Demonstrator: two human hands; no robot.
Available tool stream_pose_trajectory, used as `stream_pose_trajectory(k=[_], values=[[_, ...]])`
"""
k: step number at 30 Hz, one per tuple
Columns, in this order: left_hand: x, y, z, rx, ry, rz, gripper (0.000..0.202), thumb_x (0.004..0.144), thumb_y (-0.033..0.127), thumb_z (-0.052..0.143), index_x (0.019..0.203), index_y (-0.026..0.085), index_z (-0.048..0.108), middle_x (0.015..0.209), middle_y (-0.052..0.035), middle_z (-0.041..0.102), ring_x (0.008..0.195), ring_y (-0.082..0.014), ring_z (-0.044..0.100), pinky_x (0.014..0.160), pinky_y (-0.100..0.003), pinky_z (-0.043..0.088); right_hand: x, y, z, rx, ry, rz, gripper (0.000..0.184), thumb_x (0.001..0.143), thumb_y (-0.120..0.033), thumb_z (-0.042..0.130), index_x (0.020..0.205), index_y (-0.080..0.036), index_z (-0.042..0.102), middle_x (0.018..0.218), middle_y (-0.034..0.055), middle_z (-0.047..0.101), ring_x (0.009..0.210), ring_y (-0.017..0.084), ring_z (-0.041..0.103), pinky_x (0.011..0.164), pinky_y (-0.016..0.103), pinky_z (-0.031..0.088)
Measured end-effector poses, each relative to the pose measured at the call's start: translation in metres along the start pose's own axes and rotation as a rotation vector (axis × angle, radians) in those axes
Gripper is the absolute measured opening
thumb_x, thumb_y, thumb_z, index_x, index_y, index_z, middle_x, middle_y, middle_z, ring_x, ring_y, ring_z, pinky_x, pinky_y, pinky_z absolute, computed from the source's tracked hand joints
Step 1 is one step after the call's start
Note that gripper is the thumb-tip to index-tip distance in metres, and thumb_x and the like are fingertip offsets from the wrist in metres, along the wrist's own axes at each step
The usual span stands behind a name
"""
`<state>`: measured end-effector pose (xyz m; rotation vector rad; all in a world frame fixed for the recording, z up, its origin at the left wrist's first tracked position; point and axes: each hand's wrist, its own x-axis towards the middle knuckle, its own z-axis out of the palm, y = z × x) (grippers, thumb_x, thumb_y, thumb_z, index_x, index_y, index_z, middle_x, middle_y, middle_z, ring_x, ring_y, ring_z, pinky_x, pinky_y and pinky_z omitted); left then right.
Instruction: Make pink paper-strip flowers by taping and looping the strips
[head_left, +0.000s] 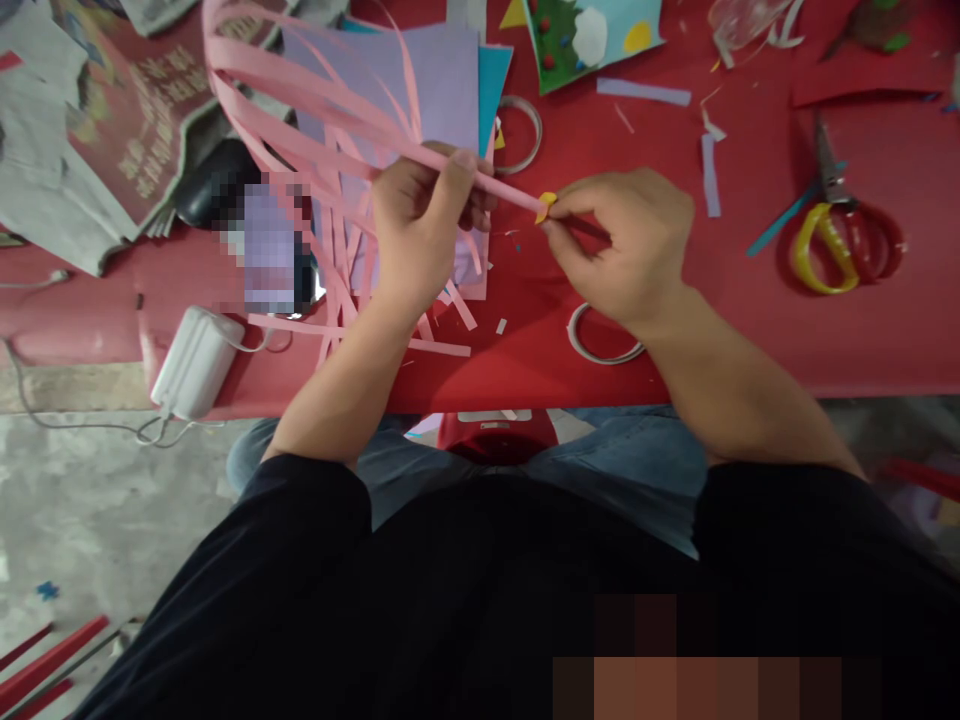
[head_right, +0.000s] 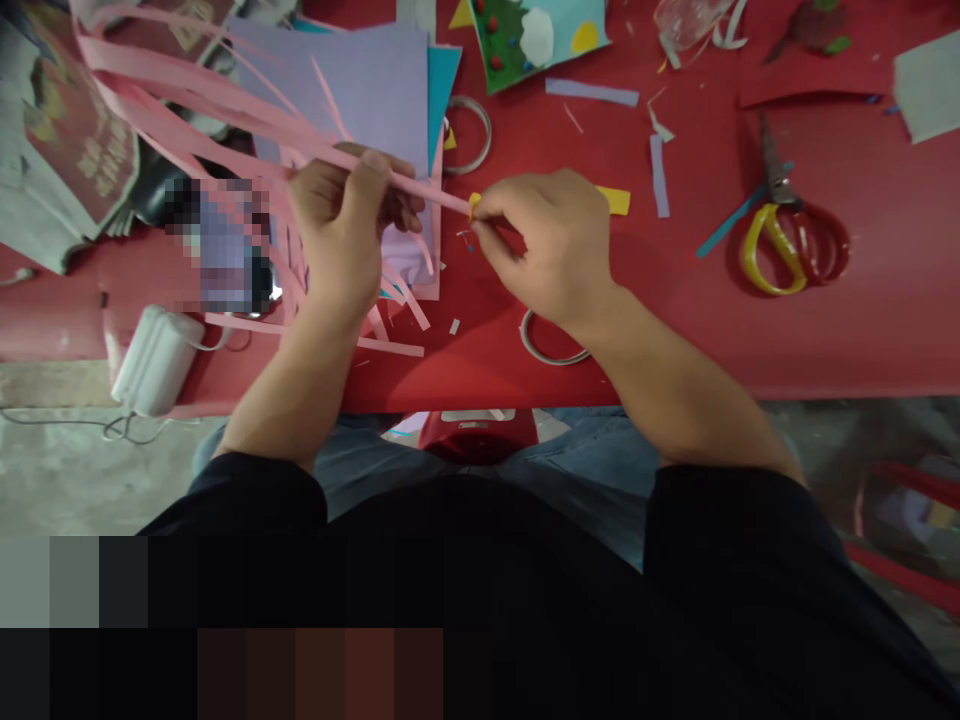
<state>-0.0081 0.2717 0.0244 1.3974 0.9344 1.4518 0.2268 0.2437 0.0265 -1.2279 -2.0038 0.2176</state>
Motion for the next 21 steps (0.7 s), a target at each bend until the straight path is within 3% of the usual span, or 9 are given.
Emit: stream_pose_trajectory(k=[6,13,21], values=[[-0.002,0.004,0.003,0.061,-0.037,-0.053,0.054,0.096,0.081,0.073,0.088,0.028,0.08,0.073,-0.0035,0.071,0.062,-0.016,0.06,0.062,-0.042,0.041,-0.001,0.0,0.003,0.108,-0.031,0.048,0.021,0.108,-0.052,0.068,0.101,-0.033,0.075,0.109,0.0064,0.087,0.106,0.034,0.083,0.104,0.056,0.069],[-0.001,0.012,0.004,0.026,-0.018,0.026,0.044,0.1,0.074,0.076,0.092,0.032,0.083,0.075,-0.0013,0.074,0.06,-0.0154,0.057,0.058,-0.042,0.043,-0.002,0.0,0.004,0.114,0.038,0.02,0.017,0.107,-0.049,0.068,0.104,-0.034,0.076,0.107,0.0059,0.087,0.101,0.031,0.083,0.093,0.05,0.073],[-0.007,0.01,0.009,0.064,-0.048,-0.089,0.049,0.094,0.083,0.076,0.093,0.034,0.081,0.078,-0.0027,0.074,0.068,-0.0187,0.061,0.065,-0.041,0.046,-0.004,-0.003,0.005,0.153,0.008,0.017,0.016,0.108,-0.046,0.068,0.104,-0.033,0.077,0.108,0.0055,0.087,0.101,0.03,0.084,0.091,0.048,0.073]])
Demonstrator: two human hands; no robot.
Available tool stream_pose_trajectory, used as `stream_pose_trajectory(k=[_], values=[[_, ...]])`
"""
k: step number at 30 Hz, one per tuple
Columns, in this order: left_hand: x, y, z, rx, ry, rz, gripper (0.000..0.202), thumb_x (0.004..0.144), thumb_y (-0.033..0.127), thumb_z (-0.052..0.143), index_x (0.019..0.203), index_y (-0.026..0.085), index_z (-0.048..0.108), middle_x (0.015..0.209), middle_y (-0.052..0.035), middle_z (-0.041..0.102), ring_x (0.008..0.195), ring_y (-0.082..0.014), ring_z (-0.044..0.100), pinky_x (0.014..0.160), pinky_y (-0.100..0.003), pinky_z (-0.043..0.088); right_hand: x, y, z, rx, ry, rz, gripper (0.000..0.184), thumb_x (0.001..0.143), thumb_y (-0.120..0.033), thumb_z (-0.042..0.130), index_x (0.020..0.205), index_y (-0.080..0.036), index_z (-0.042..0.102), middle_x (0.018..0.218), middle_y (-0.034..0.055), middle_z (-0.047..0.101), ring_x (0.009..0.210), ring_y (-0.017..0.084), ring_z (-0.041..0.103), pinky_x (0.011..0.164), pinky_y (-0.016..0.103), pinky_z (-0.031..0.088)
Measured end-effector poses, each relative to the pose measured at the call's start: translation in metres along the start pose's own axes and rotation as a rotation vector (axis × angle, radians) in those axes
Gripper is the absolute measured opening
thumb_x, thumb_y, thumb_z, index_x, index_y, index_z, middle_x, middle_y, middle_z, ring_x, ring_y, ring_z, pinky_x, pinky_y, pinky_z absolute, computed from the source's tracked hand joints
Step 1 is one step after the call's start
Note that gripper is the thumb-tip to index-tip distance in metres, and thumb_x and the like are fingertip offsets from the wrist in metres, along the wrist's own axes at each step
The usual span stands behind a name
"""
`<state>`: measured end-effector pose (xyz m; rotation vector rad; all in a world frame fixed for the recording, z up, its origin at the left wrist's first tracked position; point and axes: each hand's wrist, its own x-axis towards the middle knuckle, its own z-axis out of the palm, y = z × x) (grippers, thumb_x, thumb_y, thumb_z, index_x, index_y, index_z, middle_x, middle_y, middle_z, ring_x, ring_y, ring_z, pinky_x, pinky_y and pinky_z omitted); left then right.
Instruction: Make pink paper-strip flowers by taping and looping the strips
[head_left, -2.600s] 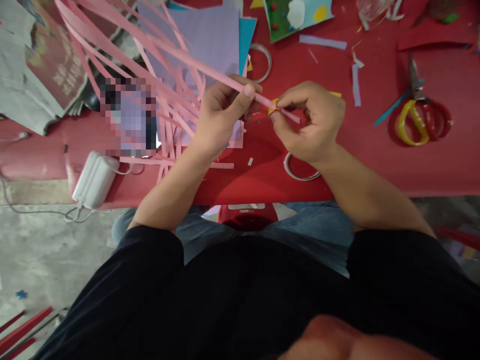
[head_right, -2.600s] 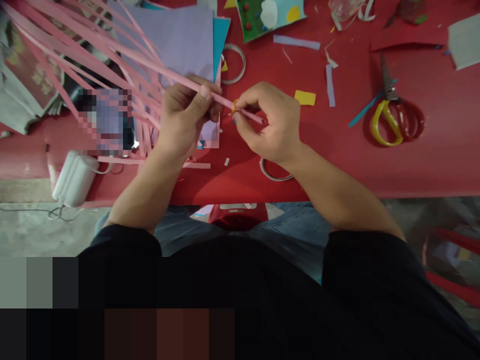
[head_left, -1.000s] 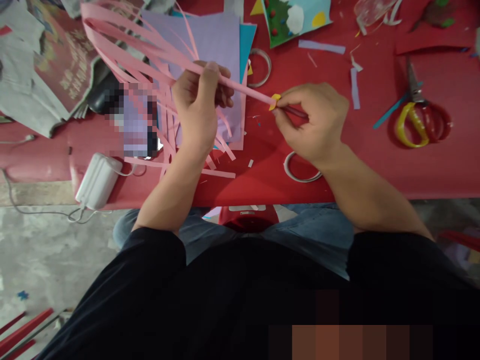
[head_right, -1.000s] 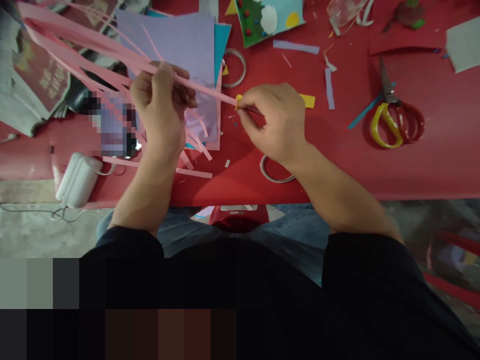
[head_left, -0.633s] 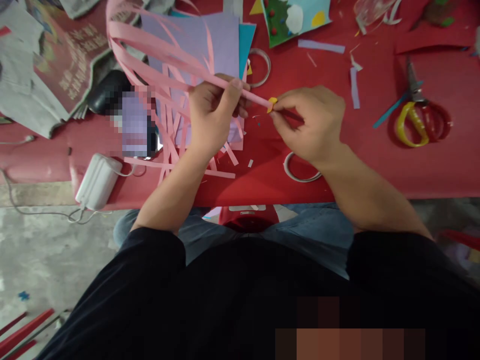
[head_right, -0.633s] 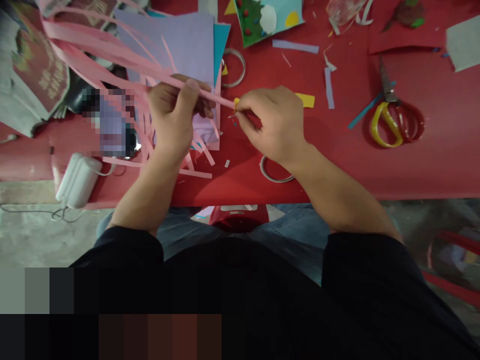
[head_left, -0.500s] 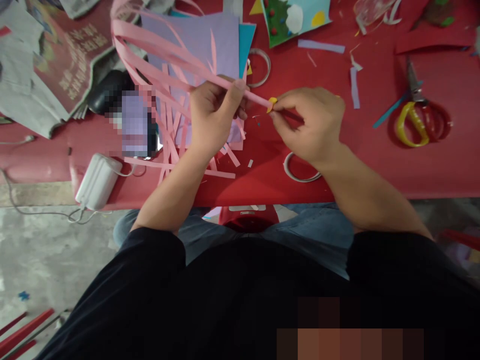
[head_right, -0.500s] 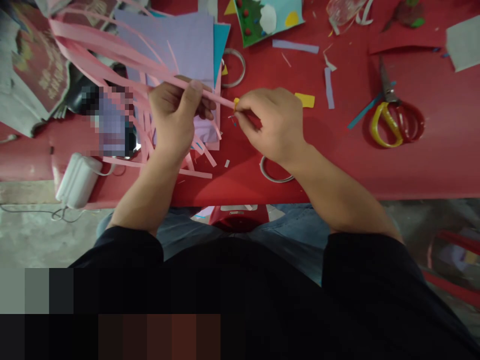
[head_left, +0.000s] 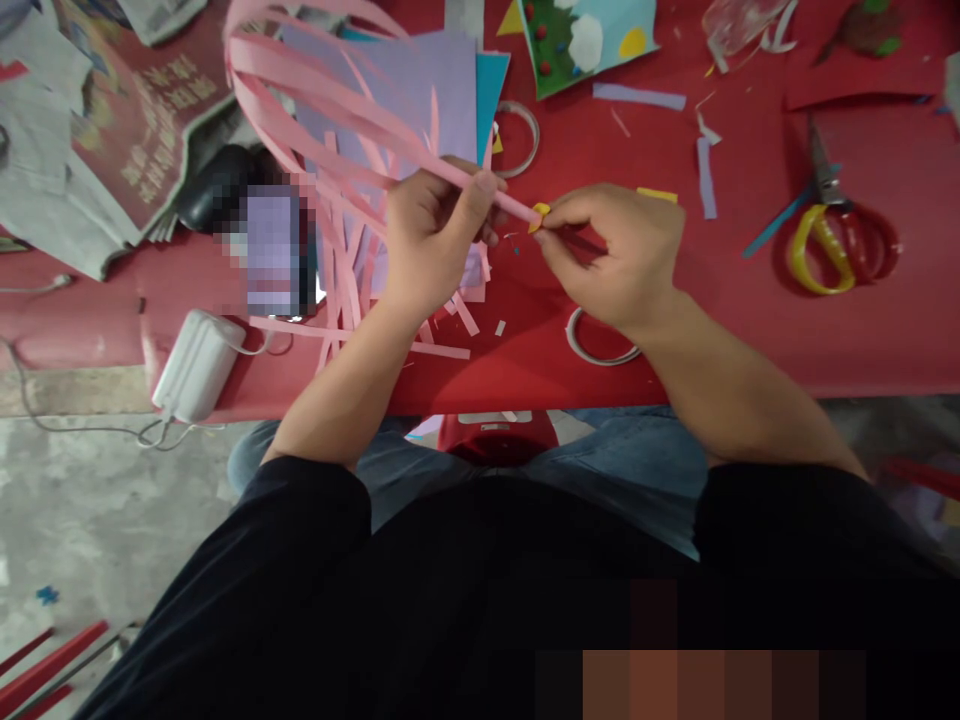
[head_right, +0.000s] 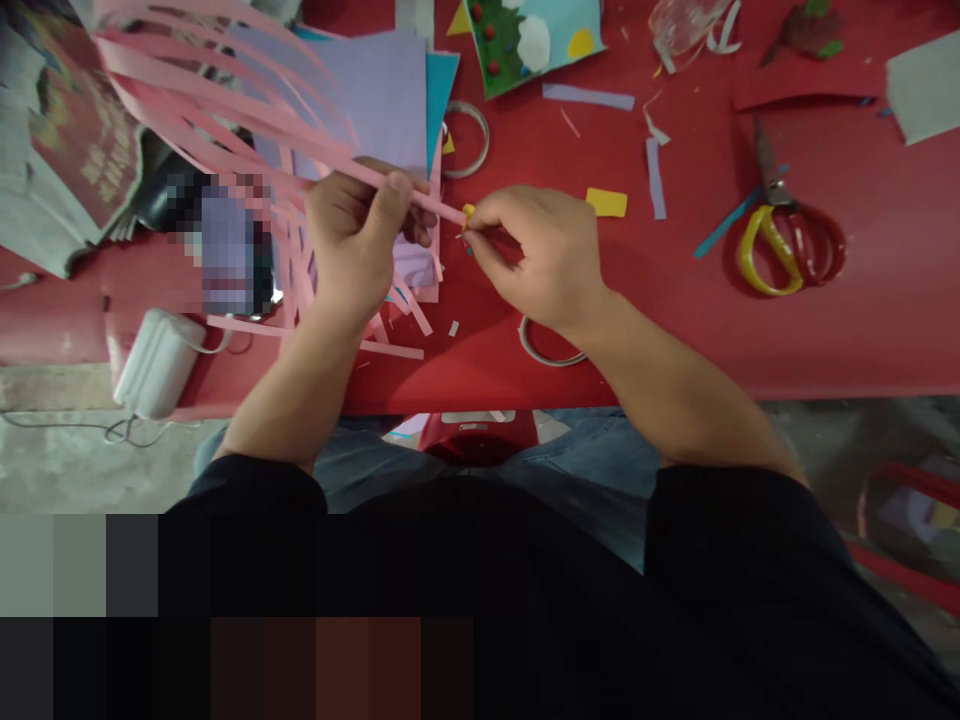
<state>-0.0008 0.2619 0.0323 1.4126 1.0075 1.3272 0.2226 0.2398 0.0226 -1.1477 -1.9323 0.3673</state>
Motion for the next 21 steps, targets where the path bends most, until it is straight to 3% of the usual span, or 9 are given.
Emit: stream_pose_trajectory(k=[7,12,17,21], values=[[0.0007,0.0038,-0.0013,-0.012,0.023,0.018,0.05,0.093,0.083,0.077,0.09,0.033,0.081,0.075,-0.0028,0.073,0.064,-0.0181,0.058,0.065,-0.043,0.05,-0.0002,-0.0024,-0.0015,0.01,0.021,-0.005,0.013,0.106,-0.044,0.071,0.105,-0.033,0.077,0.109,0.0051,0.087,0.105,0.03,0.084,0.095,0.048,0.073],[-0.0011,0.003,-0.0002,0.012,-0.007,-0.005,0.047,0.095,0.081,0.076,0.091,0.034,0.081,0.078,-0.0043,0.071,0.066,-0.0212,0.063,0.073,-0.046,0.051,-0.0005,-0.0015,-0.0002,0.015,0.032,-0.02,0.015,0.107,-0.046,0.07,0.104,-0.033,0.077,0.108,0.0049,0.087,0.103,0.031,0.084,0.096,0.05,0.072],[-0.0005,0.0077,-0.0008,-0.002,0.022,0.019,0.046,0.093,0.081,0.078,0.09,0.035,0.083,0.077,-0.0051,0.073,0.063,-0.0212,0.061,0.067,-0.046,0.054,-0.0005,-0.0015,-0.0006,0.027,0.037,-0.029,0.015,0.106,-0.048,0.072,0.104,-0.034,0.077,0.109,0.0045,0.087,0.104,0.031,0.085,0.096,0.049,0.073],[-0.0007,0.0086,-0.001,-0.014,-0.046,-0.007,0.048,0.09,0.082,0.081,0.092,0.034,0.083,0.08,-0.0075,0.074,0.068,-0.024,0.066,0.069,-0.049,0.057,-0.0007,-0.0013,-0.0006,-0.015,0.012,0.008,0.018,0.107,-0.05,0.07,0.103,-0.033,0.077,0.108,0.0054,0.087,0.102,0.03,0.084,0.096,0.048,0.073]])
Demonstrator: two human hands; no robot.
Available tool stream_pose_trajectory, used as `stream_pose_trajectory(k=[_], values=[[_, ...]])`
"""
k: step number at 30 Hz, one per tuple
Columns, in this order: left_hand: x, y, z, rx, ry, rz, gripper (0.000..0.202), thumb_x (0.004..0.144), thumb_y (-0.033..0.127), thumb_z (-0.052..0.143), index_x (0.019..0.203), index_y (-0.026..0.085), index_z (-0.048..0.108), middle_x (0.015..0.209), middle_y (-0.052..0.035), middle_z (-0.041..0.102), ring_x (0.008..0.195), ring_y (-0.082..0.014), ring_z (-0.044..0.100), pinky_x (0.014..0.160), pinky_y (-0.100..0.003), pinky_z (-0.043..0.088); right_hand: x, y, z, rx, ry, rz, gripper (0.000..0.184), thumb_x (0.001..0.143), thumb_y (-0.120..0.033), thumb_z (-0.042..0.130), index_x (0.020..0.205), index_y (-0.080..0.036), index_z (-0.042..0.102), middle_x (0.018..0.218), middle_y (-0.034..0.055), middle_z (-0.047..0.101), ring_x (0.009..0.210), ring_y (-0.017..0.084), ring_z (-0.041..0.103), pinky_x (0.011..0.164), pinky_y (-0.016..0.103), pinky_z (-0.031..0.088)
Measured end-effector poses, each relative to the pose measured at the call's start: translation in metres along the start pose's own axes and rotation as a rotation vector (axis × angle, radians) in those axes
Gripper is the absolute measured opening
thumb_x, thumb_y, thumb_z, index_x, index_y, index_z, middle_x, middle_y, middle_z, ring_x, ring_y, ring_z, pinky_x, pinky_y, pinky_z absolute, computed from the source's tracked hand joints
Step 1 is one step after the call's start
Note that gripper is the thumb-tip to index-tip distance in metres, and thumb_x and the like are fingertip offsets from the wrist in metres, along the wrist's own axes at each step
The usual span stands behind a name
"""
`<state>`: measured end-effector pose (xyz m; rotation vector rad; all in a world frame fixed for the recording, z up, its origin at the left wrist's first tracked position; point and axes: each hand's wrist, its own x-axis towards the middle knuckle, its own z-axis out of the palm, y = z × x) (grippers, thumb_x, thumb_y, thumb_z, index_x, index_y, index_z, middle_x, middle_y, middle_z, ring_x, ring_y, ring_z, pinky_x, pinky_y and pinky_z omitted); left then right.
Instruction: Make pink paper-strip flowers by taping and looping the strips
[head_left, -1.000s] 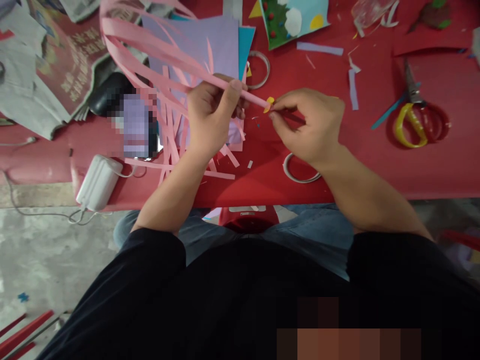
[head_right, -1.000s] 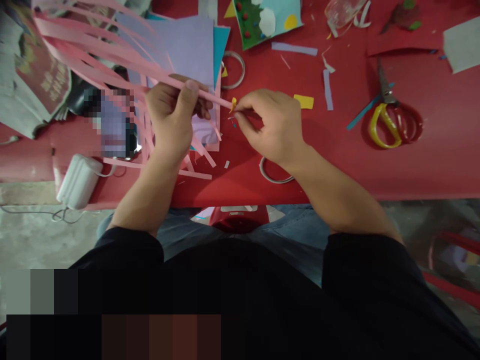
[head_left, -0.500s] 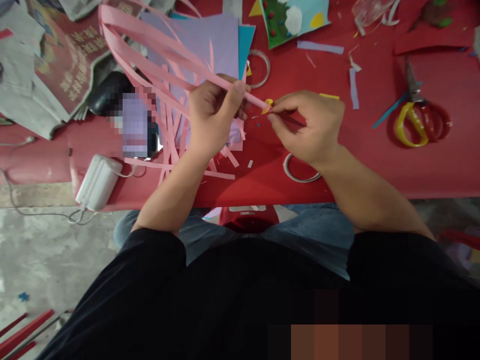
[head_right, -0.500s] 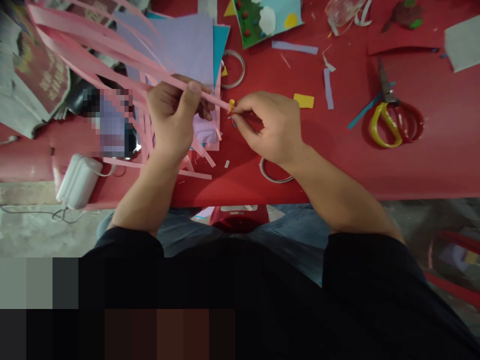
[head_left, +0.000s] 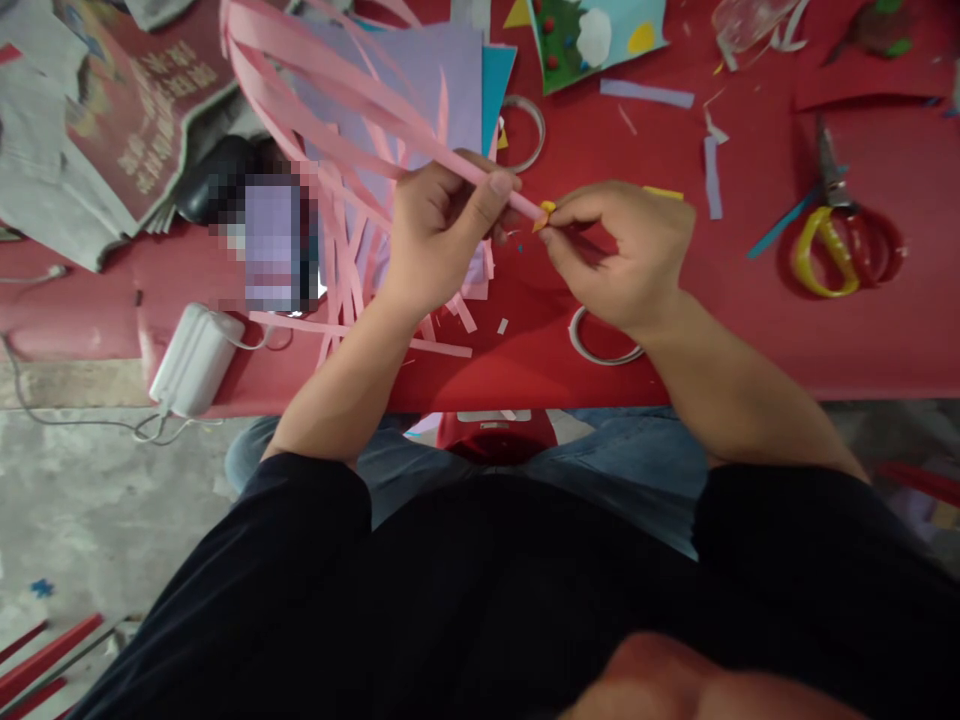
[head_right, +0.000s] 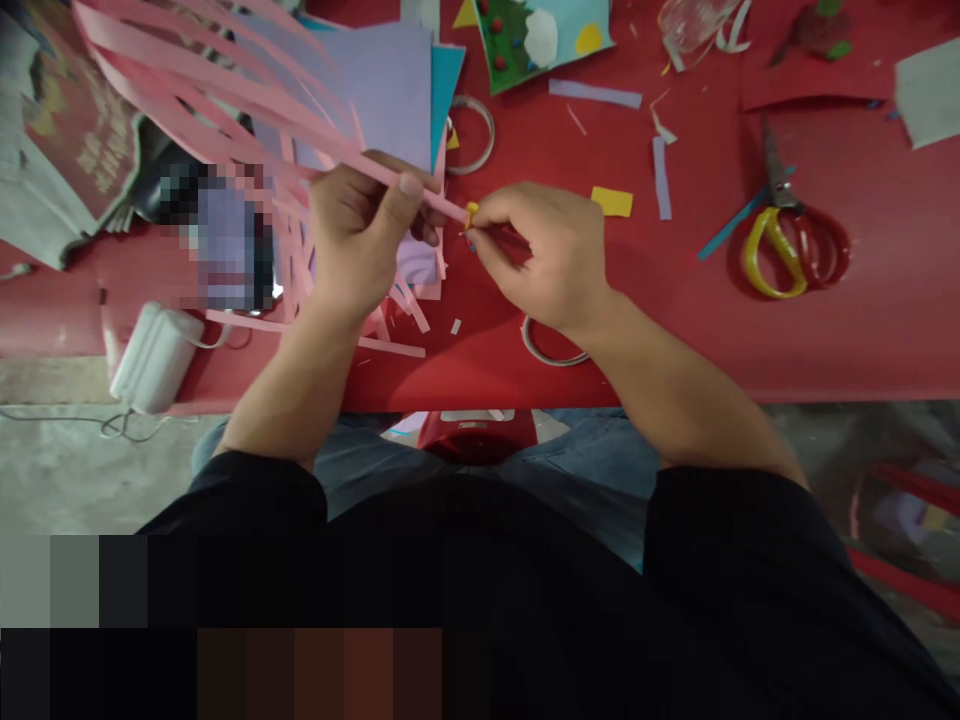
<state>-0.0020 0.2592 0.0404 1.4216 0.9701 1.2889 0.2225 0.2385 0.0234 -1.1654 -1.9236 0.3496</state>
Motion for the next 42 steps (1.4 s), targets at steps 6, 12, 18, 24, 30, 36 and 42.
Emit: stream_pose_trajectory(k=[6,12,18,24,30,36,42], values=[[0.002,-0.003,0.0,-0.022,0.01,-0.013,0.049,0.089,0.083,0.08,0.092,0.034,0.083,0.08,-0.0069,0.074,0.071,-0.0241,0.068,0.07,-0.046,0.059,0.0,-0.001,0.001,0.057,0.021,-0.018,0.021,0.108,-0.053,0.068,0.104,-0.034,0.077,0.108,0.0062,0.086,0.104,0.031,0.084,0.097,0.05,0.073],[-0.005,0.006,0.004,0.037,-0.018,-0.068,0.05,0.091,0.083,0.079,0.092,0.033,0.081,0.081,-0.0035,0.073,0.076,-0.0239,0.073,0.073,-0.044,0.063,-0.001,-0.001,0.001,0.016,0.037,-0.016,0.023,0.106,-0.054,0.068,0.101,-0.033,0.076,0.106,0.0058,0.087,0.098,0.03,0.084,0.093,0.049,0.074],[0.002,0.003,0.0,-0.03,0.007,-0.059,0.054,0.087,0.085,0.081,0.092,0.032,0.081,0.081,-0.006,0.074,0.069,-0.022,0.069,0.067,-0.042,0.061,0.0,-0.001,0.001,0.063,0.066,-0.024,0.032,0.105,-0.06,0.072,0.104,-0.029,0.078,0.099,0.0067,0.085,0.087,0.027,0.082,0.087,0.044,0.072],[0.01,-0.021,-0.005,-0.061,0.008,0.071,0.06,0.088,0.083,0.08,0.095,0.024,0.076,0.073,-0.0002,0.063,0.066,-0.015,0.069,0.066,-0.035,0.065,0.001,-0.007,-0.001,0.096,0.075,-0.047,0.039,0.112,-0.059,0.065,0.1,-0.025,0.081,0.08,0.0016,0.077,0.068,0.017,0.072,0.07,0.033,0.063],[-0.003,-0.022,0.008,0.01,-0.024,0.156,0.047,0.097,0.069,0.081,0.102,0.023,0.079,0.077,0.0011,0.063,0.067,-0.0116,0.071,0.065,-0.028,0.062,-0.002,-0.009,0.002,0.151,0.079,-0.092,0.031,0.113,-0.05,0.066,0.103,-0.025,0.082,0.084,0.001,0.08,0.069,0.016,0.071,0.067,0.033,0.058],[-0.003,-0.018,0.005,-0.033,-0.064,0.113,0.042,0.093,0.064,0.089,0.098,0.024,0.083,0.085,-0.0006,0.07,0.074,-0.0115,0.071,0.068,-0.028,0.062,0.0,-0.012,0.002,0.173,0.091,-0.133,0.021,0.11,-0.04,0.07,0.102,-0.024,0.082,0.084,0.0006,0.08,0.069,0.015,0.071,0.066,0.032,0.055],[0.0,-0.025,0.004,-0.08,-0.094,0.129,0.043,0.091,0.065,0.09,0.111,0.027,0.083,0.091,-0.0009,0.07,0.082,-0.0145,0.075,0.072,-0.029,0.064,0.0,-0.013,0.003,0.176,0.123,-0.133,0.018,0.109,-0.039,0.072,0.102,-0.025,0.081,0.083,0.0003,0.079,0.068,0.015,0.07,0.066,0.032,0.056]])
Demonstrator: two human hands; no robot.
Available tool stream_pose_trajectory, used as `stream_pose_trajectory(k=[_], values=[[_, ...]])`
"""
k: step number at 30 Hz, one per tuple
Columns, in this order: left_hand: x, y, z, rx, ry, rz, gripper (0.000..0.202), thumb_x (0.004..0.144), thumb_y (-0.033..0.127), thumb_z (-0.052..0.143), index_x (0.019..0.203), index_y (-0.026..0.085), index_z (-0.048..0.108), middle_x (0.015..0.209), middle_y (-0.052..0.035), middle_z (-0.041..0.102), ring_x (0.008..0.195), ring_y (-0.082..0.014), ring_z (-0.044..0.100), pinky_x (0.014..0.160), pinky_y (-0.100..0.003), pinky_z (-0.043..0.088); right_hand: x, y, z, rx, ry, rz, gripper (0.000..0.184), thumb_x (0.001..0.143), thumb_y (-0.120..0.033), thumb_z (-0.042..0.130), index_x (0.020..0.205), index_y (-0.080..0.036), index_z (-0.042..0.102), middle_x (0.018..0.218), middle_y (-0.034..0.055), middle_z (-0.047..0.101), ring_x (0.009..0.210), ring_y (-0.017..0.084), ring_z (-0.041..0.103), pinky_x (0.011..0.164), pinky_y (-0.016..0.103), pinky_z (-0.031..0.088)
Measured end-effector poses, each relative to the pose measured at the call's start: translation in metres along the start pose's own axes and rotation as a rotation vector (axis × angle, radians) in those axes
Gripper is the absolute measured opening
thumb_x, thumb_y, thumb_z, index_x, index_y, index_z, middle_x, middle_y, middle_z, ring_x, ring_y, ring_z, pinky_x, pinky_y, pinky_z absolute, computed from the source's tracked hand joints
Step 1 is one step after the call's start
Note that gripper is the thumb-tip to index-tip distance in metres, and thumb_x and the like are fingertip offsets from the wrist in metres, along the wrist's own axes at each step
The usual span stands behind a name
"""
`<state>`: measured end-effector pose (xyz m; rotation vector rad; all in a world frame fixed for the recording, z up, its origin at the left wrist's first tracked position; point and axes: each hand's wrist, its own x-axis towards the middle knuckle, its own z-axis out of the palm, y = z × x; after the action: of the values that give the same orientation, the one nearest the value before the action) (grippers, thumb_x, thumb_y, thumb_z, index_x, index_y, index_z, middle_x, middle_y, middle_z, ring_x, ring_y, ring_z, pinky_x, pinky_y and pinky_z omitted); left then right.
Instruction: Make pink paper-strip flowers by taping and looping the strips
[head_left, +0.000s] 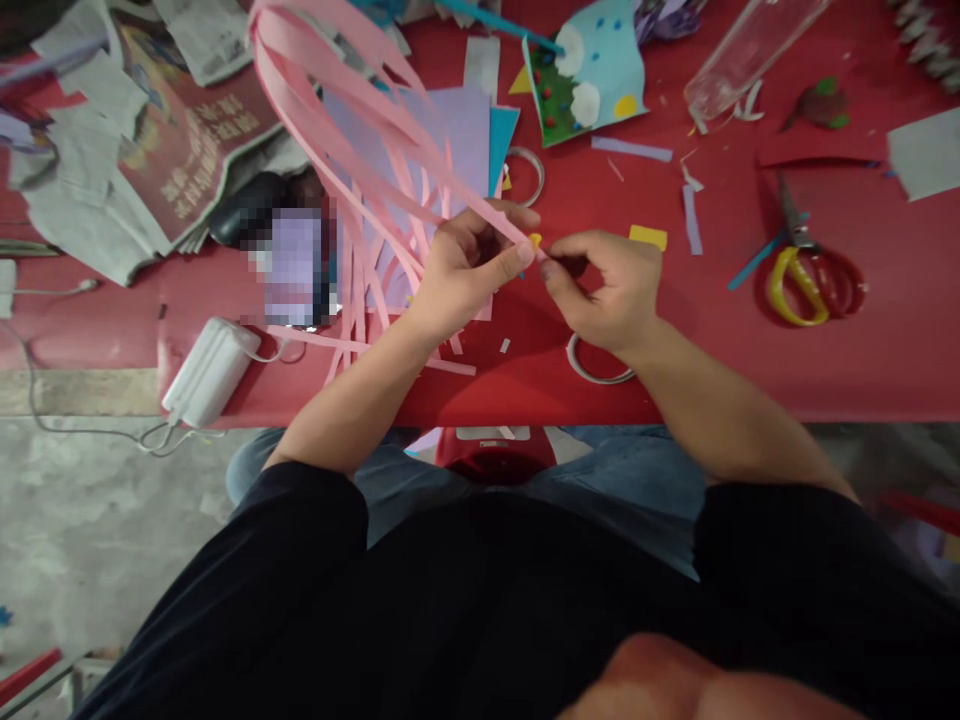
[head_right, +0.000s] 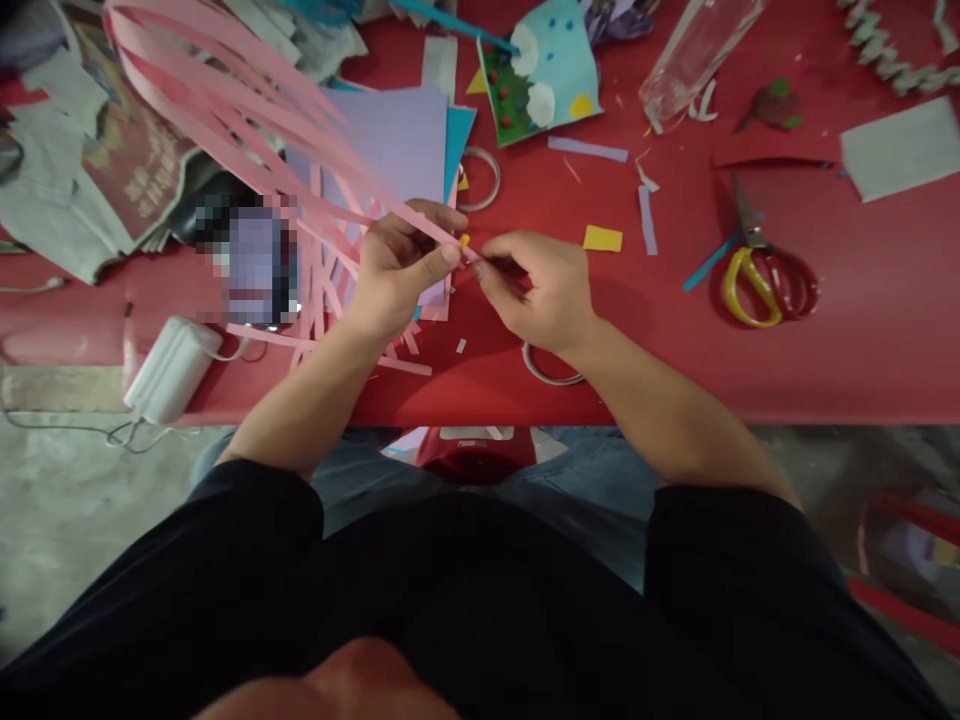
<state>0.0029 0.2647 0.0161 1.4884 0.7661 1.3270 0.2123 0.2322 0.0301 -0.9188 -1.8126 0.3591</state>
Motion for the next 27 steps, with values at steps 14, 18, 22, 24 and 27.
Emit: stream_pose_trajectory(k=[14,18,22,24,27], values=[[-0.008,0.022,0.004,0.103,0.388,0.481,0.035,0.107,0.05,0.078,0.136,0.032,0.067,0.075,0.0056,0.051,0.061,-0.0076,0.047,0.059,-0.022,0.042,0.004,0.029,0.002,0.393,0.218,0.153,0.015,0.104,-0.04,0.082,0.113,-0.029,0.076,0.091,-0.0026,0.078,0.075,0.013,0.077,0.07,0.028,0.062],[-0.004,0.02,-0.003,0.01,0.188,0.333,0.038,0.112,0.059,0.066,0.139,0.032,0.071,0.065,0.0064,0.048,0.053,-0.0081,0.043,0.052,-0.022,0.036,0.001,0.022,0.007,0.529,0.182,0.222,0.021,0.103,-0.043,0.085,0.112,-0.029,0.074,0.086,-0.0033,0.077,0.069,0.012,0.077,0.062,0.025,0.062],[-0.007,0.022,-0.005,-0.106,0.11,0.226,0.046,0.115,0.064,0.056,0.117,0.026,0.081,0.061,0.0039,0.052,0.052,-0.0082,0.049,0.054,-0.023,0.041,0.004,0.017,0.009,0.564,0.173,0.29,0.03,0.1,-0.052,0.086,0.107,-0.027,0.072,0.08,-0.0041,0.075,0.057,0.009,0.07,0.053,0.022,0.057],[-0.006,0.025,-0.006,-0.2,0.134,0.172,0.057,0.113,0.072,0.053,0.105,0.024,0.082,0.058,0.0032,0.049,0.05,-0.0084,0.047,0.052,-0.024,0.039,0.006,0.017,0.011,0.556,0.174,0.316,0.036,0.097,-0.058,0.087,0.104,-0.026,0.071,0.076,-0.0049,0.073,0.054,0.009,0.067,0.05,0.022,0.055],[-0.002,0.026,-0.007,-0.269,0.152,0.111,0.054,0.105,0.075,0.066,0.098,0.024,0.081,0.059,0.0028,0.05,0.051,-0.0087,0.046,0.049,-0.024,0.037,0.006,0.018,0.014,0.565,0.18,0.315,0.041,0.093,-0.061,0.09,0.1,-0.026,0.07,0.071,-0.0065,0.069,0.051,0.009,0.063,0.048,0.022,0.052]])
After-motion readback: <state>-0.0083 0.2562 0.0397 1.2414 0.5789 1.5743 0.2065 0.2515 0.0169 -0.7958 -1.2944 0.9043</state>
